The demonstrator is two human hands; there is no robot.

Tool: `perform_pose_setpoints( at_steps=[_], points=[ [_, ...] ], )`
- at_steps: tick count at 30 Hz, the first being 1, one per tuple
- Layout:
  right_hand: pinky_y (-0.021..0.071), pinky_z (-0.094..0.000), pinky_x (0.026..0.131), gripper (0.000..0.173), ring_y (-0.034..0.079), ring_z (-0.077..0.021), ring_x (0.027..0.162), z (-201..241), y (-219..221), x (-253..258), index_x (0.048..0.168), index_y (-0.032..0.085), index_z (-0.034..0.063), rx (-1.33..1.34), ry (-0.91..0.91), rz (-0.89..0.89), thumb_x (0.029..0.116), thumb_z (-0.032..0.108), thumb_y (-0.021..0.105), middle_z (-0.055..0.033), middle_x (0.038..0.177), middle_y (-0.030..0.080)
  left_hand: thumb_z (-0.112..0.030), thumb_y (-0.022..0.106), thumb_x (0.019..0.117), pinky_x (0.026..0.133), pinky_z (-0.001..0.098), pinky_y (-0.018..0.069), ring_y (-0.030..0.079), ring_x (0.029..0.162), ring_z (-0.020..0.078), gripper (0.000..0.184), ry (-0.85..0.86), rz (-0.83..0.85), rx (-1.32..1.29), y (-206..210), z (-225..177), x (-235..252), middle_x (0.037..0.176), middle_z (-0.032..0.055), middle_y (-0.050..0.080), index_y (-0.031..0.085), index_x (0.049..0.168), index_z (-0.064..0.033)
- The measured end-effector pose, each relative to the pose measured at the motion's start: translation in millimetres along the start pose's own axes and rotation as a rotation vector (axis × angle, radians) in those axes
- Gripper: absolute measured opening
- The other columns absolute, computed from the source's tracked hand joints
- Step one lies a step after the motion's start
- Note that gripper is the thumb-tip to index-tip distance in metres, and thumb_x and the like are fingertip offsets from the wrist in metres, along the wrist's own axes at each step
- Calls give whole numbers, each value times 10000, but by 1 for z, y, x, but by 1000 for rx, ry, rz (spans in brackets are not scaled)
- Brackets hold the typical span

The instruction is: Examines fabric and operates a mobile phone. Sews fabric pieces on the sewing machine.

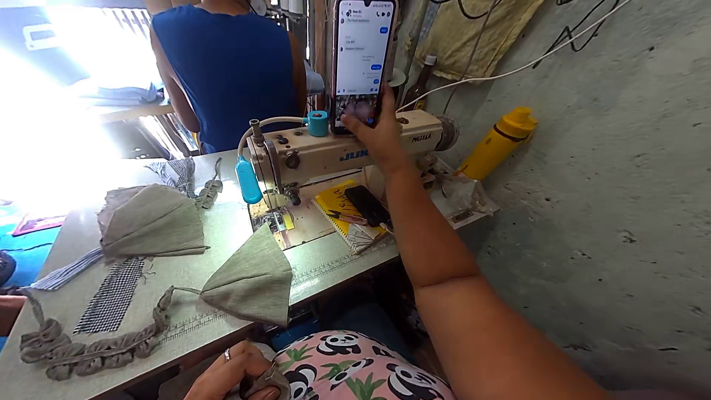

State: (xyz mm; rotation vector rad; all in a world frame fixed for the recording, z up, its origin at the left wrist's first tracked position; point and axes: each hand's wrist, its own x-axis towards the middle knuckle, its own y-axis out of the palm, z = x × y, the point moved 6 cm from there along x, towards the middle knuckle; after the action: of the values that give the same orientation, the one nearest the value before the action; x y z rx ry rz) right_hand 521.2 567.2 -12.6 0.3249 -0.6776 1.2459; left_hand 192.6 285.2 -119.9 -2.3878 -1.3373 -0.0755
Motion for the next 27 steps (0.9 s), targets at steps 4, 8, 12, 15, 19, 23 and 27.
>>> perform_pose_setpoints(
  at_steps=[4,8,12,15,19,23,27],
  points=[
    [489,-459,1066,1053,558,-266,1310,0,6,2,1580,256,19,-195,21,-143,794,403,843,-205,1461,521,-165,724,958,852,180,511,599,957,1,108,8,8,6,0,-1,-1,1017,-15,649,682,1043,-113],
    [486,-347,1084,970,544,-196,1321,2,1,1,1580,219,-13,-21,10,-15,856,262,802,-202,1494,474,-165,728,956,852,186,514,603,959,4,110,-6,-1,16,-2,0,-4,1009,-16,652,681,1042,-117],
    [534,-321,1019,808,599,-187,1239,1,-15,2,1586,237,-9,184,64,167,921,74,690,-193,1452,502,-162,722,959,853,186,514,600,959,0,111,-8,5,10,-1,1,-3,1008,-16,647,677,1048,-111],
    [554,-313,967,753,631,-174,1154,-1,-20,6,1564,306,-2,183,84,183,917,42,689,-173,1378,550,-165,723,959,850,182,509,597,953,-1,112,2,12,11,0,1,0,1005,-10,647,678,1040,-103],
    [559,-312,954,687,638,-165,1130,1,-19,7,1537,346,-11,181,87,158,934,55,669,-168,1347,567,-162,726,956,843,181,511,598,945,4,113,7,9,3,0,2,1,1001,-10,644,678,1042,-106],
    [563,-302,932,541,654,-141,1078,0,-16,9,1446,464,-35,174,40,40,978,150,660,-143,1255,624,-169,729,956,836,174,512,599,940,1,123,8,8,20,0,2,0,1002,-2,648,677,1042,-98],
    [559,-320,965,670,641,-165,1138,-1,-16,7,1514,371,-30,196,40,116,941,109,689,-161,1320,589,-167,728,957,846,182,508,594,946,3,116,4,7,18,-1,3,0,995,-9,643,680,1042,-104]
  ],
)
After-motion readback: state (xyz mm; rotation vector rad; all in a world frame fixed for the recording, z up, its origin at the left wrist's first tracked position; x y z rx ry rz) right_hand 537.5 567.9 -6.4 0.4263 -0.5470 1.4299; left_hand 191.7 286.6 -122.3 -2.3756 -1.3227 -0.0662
